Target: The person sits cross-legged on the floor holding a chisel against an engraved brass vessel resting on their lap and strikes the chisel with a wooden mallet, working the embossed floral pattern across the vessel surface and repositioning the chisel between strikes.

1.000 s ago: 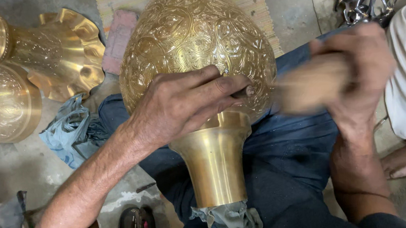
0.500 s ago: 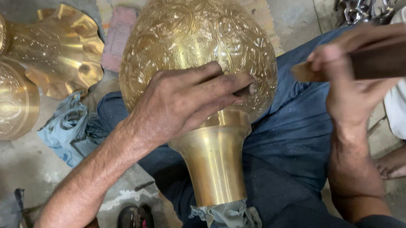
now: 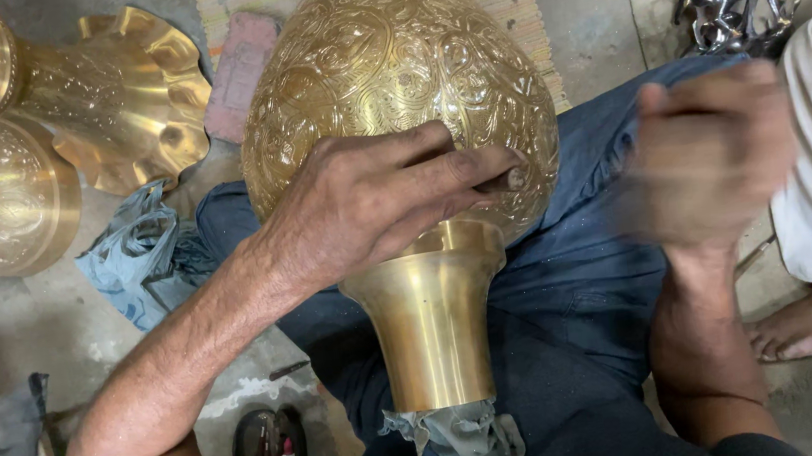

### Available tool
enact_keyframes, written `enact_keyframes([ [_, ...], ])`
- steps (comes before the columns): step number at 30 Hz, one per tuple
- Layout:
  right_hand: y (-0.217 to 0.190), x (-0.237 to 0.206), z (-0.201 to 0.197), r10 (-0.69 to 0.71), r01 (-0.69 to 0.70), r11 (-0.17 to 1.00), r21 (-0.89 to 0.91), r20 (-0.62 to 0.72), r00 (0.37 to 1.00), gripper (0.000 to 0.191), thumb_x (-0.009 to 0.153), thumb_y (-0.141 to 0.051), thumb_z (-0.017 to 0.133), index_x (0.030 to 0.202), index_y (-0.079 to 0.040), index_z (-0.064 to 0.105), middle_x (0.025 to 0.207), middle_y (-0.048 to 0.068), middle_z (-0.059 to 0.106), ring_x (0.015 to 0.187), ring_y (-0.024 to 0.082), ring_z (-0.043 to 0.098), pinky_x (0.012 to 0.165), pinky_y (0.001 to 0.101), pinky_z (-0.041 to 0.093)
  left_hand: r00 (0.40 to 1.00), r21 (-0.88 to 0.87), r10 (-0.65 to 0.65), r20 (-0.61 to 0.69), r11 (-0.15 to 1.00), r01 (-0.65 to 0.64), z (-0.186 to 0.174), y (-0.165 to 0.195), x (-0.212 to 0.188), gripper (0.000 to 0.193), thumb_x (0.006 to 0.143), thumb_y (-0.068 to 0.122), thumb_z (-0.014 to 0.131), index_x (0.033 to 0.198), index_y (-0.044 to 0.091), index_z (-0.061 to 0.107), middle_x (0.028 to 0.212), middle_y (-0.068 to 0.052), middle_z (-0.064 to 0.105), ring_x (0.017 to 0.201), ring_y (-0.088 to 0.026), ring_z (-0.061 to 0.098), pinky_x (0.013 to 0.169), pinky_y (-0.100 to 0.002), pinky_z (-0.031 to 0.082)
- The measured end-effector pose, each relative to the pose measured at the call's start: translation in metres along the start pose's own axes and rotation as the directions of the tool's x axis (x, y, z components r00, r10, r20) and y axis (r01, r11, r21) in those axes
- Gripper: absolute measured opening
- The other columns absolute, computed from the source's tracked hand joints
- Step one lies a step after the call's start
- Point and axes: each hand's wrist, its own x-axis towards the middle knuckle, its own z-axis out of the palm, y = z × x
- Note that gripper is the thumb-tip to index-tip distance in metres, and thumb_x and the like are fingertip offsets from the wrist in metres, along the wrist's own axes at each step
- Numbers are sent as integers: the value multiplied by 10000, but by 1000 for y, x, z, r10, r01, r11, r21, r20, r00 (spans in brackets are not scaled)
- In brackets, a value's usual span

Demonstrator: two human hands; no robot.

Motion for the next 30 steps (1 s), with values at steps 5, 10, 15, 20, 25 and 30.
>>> enact_keyframes([
  [5, 2, 7, 1, -144, 147, 975, -167, 32, 989, 198, 1065, -40, 788, 1085, -31, 591, 962, 90, 618, 880, 237, 588, 827, 369, 490, 1000, 8, -4, 24, 1000, 4, -5, 0, -1, 418, 952, 234, 807, 1338, 166, 662, 1025, -2, 716, 897, -150, 760, 758, -269, 660],
  [10, -20, 22, 11, 378, -268, 752, 602, -60, 924, 203, 950, -134, 787, 1024, -91, 603, 880, -17, 664, 723, 128, 641, 644, 303, 577, 1000, -1, -22, 1, 1000, 22, 1, -2, -1, 416, 960, 262, 810, 1341, 188, 663, 1008, -1, 715, 880, -142, 759, 719, -252, 623],
  [15, -22, 20, 8, -138, 140, 983, -119, 19, 990, 215, 1036, 21, 812, 1089, -4, 605, 989, 114, 661, 850, 242, 595, 743, 371, 498, 999, 16, -31, 36, 999, 30, 2, -4, -2, 426, 957, 247, 790, 1361, 202, 666, 985, 13, 720, 837, -130, 746, 705, -244, 604],
  [20, -21, 15, 11, 150, -145, 968, 204, -9, 989, 192, 935, -41, 764, 998, -24, 584, 896, 21, 640, 789, 168, 597, 696, 333, 520, 999, 8, -32, 26, 999, 32, 0, -1, -1, 422, 963, 279, 796, 1356, 223, 654, 999, 9, 710, 842, -126, 750, 699, -240, 637],
  [25, -34, 25, 13, 207, -169, 927, 336, -80, 975, 256, 925, -70, 791, 1059, -66, 573, 841, 42, 661, 734, 201, 648, 691, 371, 541, 998, 33, -31, 46, 999, 29, -2, 0, 1, 423, 957, 293, 796, 1354, 235, 662, 965, 9, 698, 802, -128, 740, 671, -240, 647],
  [30, -41, 30, 15, 165, -131, 960, 249, -123, 979, 224, 980, -46, 811, 1028, -52, 592, 919, 58, 628, 852, 214, 592, 828, 364, 502, 999, 20, -36, 23, 999, 36, -4, 2, 1, 422, 988, 287, 785, 1386, 277, 644, 970, 46, 682, 835, -107, 738, 742, -255, 610],
])
